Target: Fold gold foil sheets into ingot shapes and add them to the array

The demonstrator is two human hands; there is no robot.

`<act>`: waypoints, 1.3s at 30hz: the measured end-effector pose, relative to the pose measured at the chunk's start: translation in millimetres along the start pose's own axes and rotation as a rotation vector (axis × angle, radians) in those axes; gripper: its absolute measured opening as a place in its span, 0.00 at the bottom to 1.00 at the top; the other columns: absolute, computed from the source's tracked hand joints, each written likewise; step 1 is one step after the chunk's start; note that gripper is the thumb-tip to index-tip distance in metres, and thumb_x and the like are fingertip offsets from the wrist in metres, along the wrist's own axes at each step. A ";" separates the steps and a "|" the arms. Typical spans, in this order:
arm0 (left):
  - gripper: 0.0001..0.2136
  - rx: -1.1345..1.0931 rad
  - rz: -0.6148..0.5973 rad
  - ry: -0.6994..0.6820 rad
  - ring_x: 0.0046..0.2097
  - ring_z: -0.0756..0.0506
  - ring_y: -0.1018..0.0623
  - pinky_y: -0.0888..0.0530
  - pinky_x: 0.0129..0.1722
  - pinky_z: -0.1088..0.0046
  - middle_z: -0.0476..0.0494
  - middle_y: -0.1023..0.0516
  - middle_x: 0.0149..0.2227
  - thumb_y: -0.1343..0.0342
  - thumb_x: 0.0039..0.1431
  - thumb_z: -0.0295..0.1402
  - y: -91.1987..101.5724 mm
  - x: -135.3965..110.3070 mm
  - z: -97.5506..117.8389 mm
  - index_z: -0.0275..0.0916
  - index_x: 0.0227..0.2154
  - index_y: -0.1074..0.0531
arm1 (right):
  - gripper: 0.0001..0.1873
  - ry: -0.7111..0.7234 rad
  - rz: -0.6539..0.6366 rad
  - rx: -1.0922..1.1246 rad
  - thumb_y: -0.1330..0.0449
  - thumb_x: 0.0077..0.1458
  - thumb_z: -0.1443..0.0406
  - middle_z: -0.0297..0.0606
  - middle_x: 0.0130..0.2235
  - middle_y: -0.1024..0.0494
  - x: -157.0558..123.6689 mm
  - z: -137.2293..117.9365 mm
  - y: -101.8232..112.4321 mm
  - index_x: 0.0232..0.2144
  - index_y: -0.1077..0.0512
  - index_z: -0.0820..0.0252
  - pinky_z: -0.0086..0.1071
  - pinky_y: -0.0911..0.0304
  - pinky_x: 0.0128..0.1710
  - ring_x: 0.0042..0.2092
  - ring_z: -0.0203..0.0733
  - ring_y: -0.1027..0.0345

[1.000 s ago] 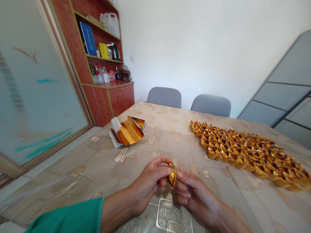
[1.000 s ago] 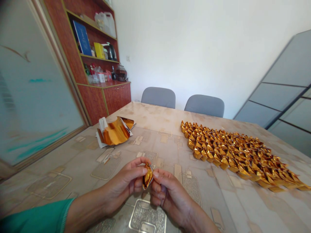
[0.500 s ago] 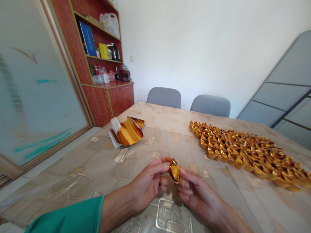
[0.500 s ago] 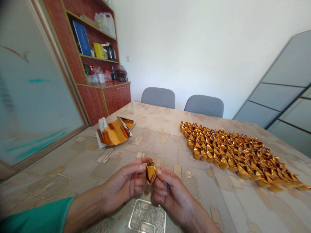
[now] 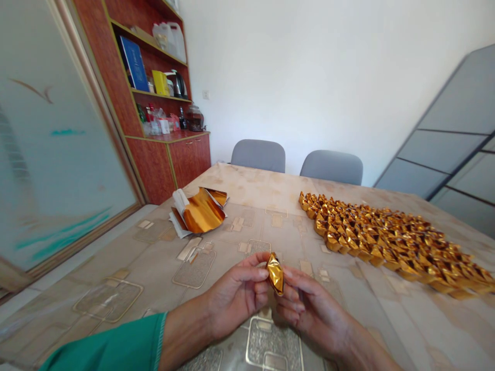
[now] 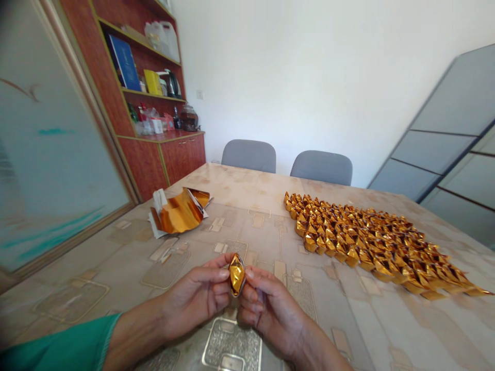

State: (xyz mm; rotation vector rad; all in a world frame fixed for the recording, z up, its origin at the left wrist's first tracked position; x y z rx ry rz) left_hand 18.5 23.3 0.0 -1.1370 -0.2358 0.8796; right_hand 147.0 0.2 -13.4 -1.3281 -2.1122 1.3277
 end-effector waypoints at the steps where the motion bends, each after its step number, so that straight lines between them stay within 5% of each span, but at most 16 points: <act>1: 0.15 -0.003 -0.001 0.010 0.23 0.58 0.32 0.34 0.24 0.85 0.48 0.26 0.30 0.36 0.47 0.18 0.6 0.0 -0.6 0.35 0.39 0.27 | 0.08 0.001 0.000 0.000 0.34 0.55 0.65 0.23 0.19 0.43 -0.2 0.2 0.1 0.29 0.28 0.64 0.24 0.56 0.22 0.21 0.27 0.59; 9: 0.18 0.279 0.090 -0.075 0.27 0.54 0.28 0.38 0.24 0.82 0.49 0.26 0.33 0.33 0.48 0.28 -1.6 -4.1 -0.5 0.40 0.42 0.30 | 0.09 0.038 0.011 -0.118 0.35 0.57 0.64 0.24 0.19 0.42 2.0 1.2 -2.2 0.30 0.28 0.64 0.25 0.58 0.21 0.21 0.28 0.59; 15: 0.15 0.486 0.175 -0.078 0.24 0.55 0.31 0.43 0.23 0.81 0.52 0.29 0.27 0.37 0.44 0.27 -2.4 -5.3 -1.2 0.38 0.36 0.32 | 0.10 0.052 0.023 -0.228 0.36 0.58 0.63 0.24 0.18 0.42 3.5 5.5 -4.8 0.29 0.29 0.63 0.26 0.59 0.20 0.20 0.28 0.60; 39: 0.17 0.514 0.104 0.030 0.26 0.56 0.31 0.40 0.26 0.80 0.51 0.28 0.31 0.34 0.47 0.32 -3.8 -6.5 3.2 0.38 0.40 0.30 | 0.09 0.018 0.016 -0.208 0.36 0.57 0.62 0.23 0.18 0.44 2.4 0.9 -4.4 0.32 0.28 0.63 0.27 0.61 0.21 0.21 0.29 0.62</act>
Point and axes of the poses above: each hand's wrist, its own x-axis towards the middle knuckle, its own y-axis out of the back of the hand, z = x × y, the point moved 4 cm from there along x, towards the middle knuckle
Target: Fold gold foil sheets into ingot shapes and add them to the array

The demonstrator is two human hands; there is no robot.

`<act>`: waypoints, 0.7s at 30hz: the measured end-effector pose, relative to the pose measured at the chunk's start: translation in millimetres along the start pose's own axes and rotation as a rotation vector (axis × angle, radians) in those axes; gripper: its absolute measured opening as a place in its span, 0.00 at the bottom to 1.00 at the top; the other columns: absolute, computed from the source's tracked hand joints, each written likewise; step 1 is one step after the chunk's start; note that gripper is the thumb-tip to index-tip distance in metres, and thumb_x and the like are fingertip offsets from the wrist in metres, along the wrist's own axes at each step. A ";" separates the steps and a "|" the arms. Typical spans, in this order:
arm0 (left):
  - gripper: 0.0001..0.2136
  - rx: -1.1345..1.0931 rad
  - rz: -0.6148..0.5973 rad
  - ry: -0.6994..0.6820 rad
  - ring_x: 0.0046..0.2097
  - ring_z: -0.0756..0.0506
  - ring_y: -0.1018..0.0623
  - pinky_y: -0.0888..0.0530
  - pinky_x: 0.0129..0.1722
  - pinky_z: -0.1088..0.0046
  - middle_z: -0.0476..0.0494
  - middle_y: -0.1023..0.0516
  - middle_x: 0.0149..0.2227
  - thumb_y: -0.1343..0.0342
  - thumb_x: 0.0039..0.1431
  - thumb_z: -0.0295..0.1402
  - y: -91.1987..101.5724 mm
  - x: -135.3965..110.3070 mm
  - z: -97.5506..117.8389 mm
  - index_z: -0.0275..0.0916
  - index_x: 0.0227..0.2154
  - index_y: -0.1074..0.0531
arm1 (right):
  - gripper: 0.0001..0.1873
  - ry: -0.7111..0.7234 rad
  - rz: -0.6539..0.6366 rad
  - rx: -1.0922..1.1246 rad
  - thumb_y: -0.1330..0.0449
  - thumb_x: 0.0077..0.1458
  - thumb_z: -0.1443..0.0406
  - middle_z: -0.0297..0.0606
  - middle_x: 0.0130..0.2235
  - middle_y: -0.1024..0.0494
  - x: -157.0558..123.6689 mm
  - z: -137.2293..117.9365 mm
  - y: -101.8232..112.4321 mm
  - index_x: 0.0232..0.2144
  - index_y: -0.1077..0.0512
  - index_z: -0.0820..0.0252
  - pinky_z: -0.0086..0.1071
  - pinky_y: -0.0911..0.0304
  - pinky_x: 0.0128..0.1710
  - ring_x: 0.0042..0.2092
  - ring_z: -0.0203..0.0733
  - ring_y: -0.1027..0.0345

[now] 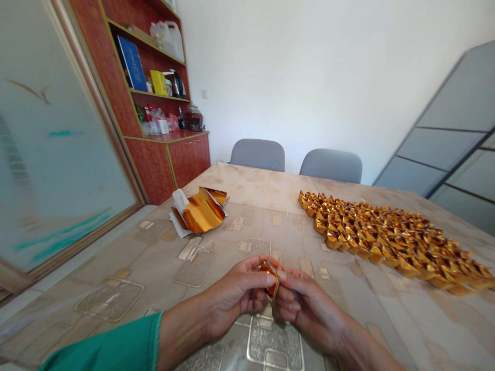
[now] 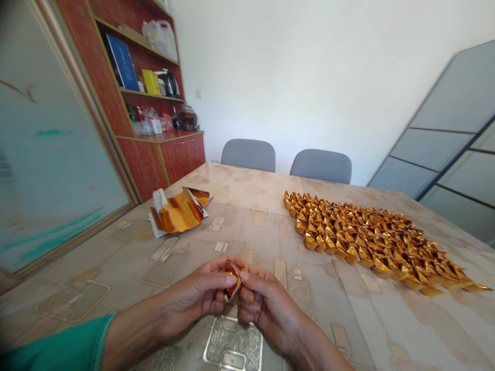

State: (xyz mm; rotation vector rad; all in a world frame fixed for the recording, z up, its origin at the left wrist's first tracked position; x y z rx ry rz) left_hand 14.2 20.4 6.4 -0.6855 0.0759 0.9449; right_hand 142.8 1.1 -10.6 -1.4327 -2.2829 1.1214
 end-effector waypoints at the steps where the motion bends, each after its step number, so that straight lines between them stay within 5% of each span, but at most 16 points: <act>1: 0.16 0.015 0.007 -0.011 0.25 0.56 0.33 0.40 0.26 0.80 0.51 0.29 0.30 0.36 0.48 0.33 -0.5 -0.5 1.2 0.38 0.40 0.30 | 0.09 0.001 0.008 0.003 0.36 0.57 0.62 0.23 0.18 0.44 0.1 0.0 0.2 0.31 0.29 0.62 0.27 0.61 0.22 0.21 0.29 0.62; 7: 0.12 0.194 0.156 -0.129 0.24 0.56 0.37 0.43 0.25 0.79 0.52 0.30 0.27 0.38 0.47 0.33 -0.3 -1.6 8.6 0.38 0.36 0.28 | 0.11 0.010 0.028 -0.025 0.35 0.56 0.61 0.24 0.19 0.43 -0.3 0.4 -1.1 0.29 0.31 0.62 0.27 0.61 0.22 0.21 0.29 0.61; 21: 0.11 0.344 0.173 -0.241 0.23 0.54 0.35 0.40 0.23 0.78 0.51 0.30 0.25 0.44 0.54 0.35 2.4 3.4 10.5 0.35 0.38 0.24 | 0.12 -0.011 0.050 -0.004 0.33 0.53 0.61 0.23 0.19 0.43 1.1 -1.5 0.8 0.29 0.30 0.63 0.25 0.60 0.21 0.21 0.28 0.61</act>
Point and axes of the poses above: each hand's wrist, its own x-axis towards the middle knuckle, its own y-axis out of the back of the hand, z = x × y, the point moved 4 cm from there along x, towards the middle knuckle
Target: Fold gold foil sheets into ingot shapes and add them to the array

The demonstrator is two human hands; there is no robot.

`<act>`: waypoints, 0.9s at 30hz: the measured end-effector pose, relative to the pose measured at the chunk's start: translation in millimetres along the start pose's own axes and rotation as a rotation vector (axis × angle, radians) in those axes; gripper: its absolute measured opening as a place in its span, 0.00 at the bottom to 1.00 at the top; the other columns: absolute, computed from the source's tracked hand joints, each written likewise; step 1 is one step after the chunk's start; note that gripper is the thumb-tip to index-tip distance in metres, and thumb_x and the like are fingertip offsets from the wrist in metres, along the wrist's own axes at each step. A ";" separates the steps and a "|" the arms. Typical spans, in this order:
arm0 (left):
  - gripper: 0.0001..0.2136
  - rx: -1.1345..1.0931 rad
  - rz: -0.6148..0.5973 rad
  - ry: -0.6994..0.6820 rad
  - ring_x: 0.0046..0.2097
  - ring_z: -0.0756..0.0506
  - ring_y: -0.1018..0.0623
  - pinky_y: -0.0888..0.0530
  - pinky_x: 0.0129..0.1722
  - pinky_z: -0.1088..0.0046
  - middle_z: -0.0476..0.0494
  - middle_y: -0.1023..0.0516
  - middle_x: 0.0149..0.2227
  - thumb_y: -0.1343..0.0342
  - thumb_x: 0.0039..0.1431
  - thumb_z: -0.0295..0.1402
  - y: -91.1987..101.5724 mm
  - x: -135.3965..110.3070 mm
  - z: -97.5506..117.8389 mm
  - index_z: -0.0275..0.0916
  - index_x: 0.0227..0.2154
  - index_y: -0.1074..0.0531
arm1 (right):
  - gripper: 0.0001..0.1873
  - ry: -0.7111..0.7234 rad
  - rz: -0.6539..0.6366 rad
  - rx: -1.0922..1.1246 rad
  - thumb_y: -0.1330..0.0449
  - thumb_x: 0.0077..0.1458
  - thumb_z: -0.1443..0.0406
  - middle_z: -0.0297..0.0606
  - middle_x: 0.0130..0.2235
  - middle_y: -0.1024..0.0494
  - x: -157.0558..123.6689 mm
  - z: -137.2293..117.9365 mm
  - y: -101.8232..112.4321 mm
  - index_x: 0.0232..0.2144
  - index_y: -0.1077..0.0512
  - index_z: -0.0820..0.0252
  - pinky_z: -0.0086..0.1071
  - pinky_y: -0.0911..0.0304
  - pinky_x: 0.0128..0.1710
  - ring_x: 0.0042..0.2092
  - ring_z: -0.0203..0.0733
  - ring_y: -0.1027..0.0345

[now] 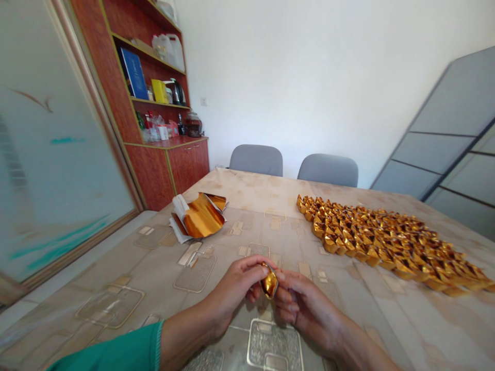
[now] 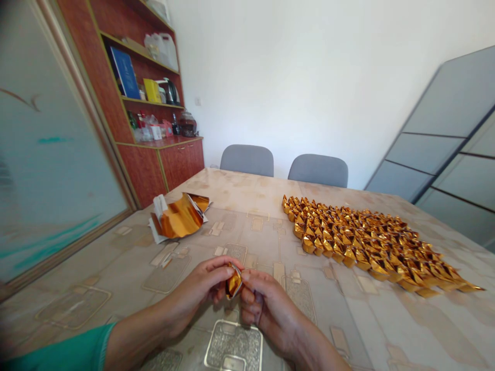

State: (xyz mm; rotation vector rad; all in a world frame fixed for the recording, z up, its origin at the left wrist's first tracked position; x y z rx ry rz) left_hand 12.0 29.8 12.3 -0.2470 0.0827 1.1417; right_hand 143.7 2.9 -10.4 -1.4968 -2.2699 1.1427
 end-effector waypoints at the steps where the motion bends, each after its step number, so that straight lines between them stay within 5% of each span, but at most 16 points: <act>1: 0.12 -0.008 0.001 0.004 0.23 0.54 0.35 0.40 0.23 0.79 0.51 0.29 0.25 0.43 0.54 0.35 0.4 0.1 -0.2 0.35 0.39 0.24 | 0.12 0.001 0.001 0.013 0.32 0.53 0.62 0.23 0.19 0.43 0.3 -0.3 1.4 0.29 0.30 0.63 0.25 0.60 0.21 0.21 0.28 0.61; 5: 0.15 -0.224 -0.038 0.085 0.23 0.55 0.34 0.40 0.23 0.81 0.51 0.28 0.29 0.39 0.54 0.37 2.7 1.7 -3.5 0.38 0.43 0.26 | 0.14 -0.029 -0.003 0.120 0.29 0.49 0.63 0.22 0.18 0.43 0.8 -3.0 8.5 0.27 0.31 0.63 0.23 0.59 0.21 0.21 0.27 0.60; 12: 0.19 -0.647 -0.220 0.237 0.25 0.58 0.31 0.34 0.27 0.82 0.50 0.26 0.35 0.33 0.49 0.26 -2.8 1.6 -9.8 0.39 0.44 0.29 | 0.17 -0.070 -0.039 0.162 0.28 0.46 0.61 0.20 0.18 0.46 1.9 -8.1 13.9 0.26 0.32 0.63 0.22 0.58 0.20 0.20 0.25 0.61; 27: 0.16 -0.545 -0.196 0.227 0.24 0.57 0.32 0.40 0.25 0.83 0.51 0.26 0.29 0.33 0.47 0.27 -8.1 -2.3 -10.2 0.38 0.40 0.27 | 0.13 -0.025 0.000 0.034 0.30 0.49 0.62 0.22 0.17 0.43 0.3 -3.1 5.6 0.29 0.29 0.63 0.23 0.61 0.19 0.20 0.26 0.62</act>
Point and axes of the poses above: each hand's wrist, its own x-axis towards the middle knuckle, its own y-axis out of the back of the hand, z = x × y, the point moved 4 cm from there along x, towards the middle knuckle
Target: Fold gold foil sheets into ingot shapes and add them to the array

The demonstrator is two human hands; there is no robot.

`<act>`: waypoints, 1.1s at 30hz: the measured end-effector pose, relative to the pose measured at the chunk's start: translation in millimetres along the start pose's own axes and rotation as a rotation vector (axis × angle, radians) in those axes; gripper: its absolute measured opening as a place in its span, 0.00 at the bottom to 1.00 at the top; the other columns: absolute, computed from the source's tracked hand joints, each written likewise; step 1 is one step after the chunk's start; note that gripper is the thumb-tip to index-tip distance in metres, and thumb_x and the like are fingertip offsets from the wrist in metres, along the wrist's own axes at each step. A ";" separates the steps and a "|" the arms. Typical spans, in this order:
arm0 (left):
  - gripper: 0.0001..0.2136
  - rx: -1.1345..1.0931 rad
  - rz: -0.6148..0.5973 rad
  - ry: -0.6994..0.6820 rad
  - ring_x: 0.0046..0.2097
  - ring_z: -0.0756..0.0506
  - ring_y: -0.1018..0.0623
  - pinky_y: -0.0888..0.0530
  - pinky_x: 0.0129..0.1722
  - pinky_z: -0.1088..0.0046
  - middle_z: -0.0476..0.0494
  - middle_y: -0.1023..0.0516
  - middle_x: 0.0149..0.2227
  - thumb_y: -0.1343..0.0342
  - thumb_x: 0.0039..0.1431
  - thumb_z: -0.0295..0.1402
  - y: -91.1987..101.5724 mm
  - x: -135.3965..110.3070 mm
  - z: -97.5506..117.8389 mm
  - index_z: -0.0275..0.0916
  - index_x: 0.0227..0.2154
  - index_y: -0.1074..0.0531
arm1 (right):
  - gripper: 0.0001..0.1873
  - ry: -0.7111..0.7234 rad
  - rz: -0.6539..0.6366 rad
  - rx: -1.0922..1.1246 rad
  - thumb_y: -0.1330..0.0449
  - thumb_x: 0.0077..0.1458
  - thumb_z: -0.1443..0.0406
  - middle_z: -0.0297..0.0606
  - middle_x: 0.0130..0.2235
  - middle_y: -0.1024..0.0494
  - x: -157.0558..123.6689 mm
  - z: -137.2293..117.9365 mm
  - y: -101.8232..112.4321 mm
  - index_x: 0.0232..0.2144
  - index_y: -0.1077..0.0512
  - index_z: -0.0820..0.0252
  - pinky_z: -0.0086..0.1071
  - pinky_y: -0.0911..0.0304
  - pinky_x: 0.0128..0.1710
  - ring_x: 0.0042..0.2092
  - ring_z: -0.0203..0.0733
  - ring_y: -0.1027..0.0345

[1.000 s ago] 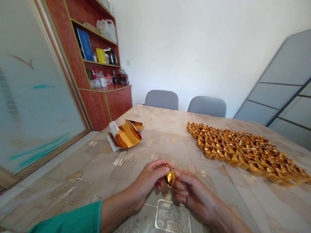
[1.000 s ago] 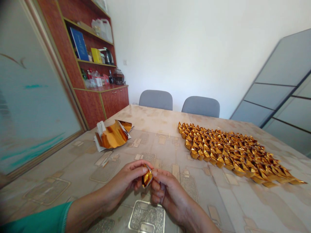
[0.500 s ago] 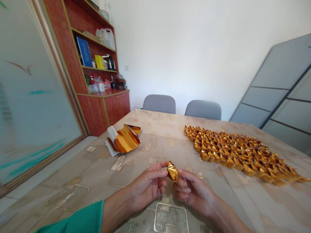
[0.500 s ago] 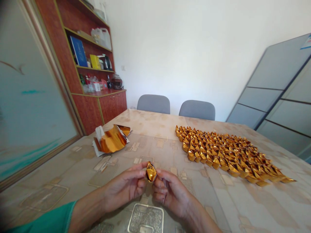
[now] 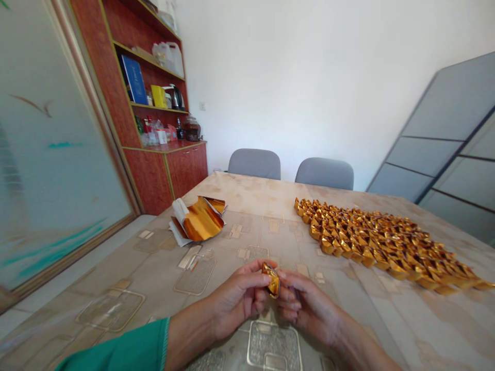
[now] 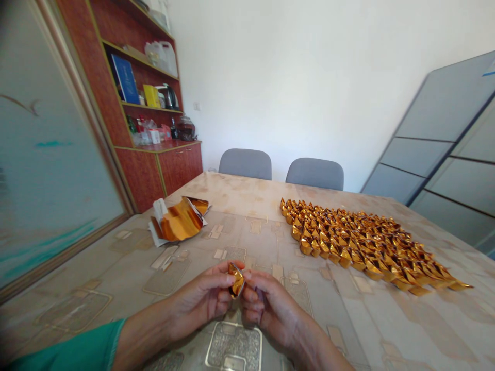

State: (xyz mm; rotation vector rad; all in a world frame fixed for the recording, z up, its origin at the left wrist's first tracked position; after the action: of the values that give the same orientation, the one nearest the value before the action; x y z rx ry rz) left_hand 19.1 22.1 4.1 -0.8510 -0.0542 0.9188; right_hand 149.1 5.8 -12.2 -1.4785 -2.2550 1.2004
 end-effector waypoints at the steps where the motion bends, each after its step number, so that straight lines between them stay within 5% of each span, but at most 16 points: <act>1: 0.15 0.003 -0.008 0.002 0.23 0.58 0.33 0.40 0.25 0.83 0.51 0.26 0.29 0.33 0.48 0.27 -0.2 -0.1 0.1 0.38 0.40 0.27 | 0.14 -0.004 0.006 0.001 0.29 0.49 0.61 0.22 0.18 0.43 0.3 0.0 0.4 0.30 0.29 0.63 0.23 0.61 0.20 0.20 0.26 0.63; 33: 0.15 0.001 -0.112 -0.182 0.23 0.59 0.36 0.38 0.24 0.84 0.50 0.30 0.32 0.36 0.57 0.30 -0.6 3.3 -1.5 0.36 0.47 0.28 | 0.14 0.003 -0.047 0.165 0.28 0.46 0.65 0.22 0.19 0.44 0.5 -2.6 2.3 0.29 0.29 0.65 0.21 0.56 0.20 0.20 0.26 0.59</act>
State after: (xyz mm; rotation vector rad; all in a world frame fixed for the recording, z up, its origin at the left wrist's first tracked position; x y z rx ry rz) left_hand 22.1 23.3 2.4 -0.7537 -0.2565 0.8887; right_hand 151.8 8.0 -12.3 -1.3576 -2.1187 1.3336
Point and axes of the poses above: each hand's wrist, its own x-axis towards the middle knuckle, its own y-axis out of the back of the hand, z = x × y, the point moved 4 cm from there along x, towards the middle knuckle
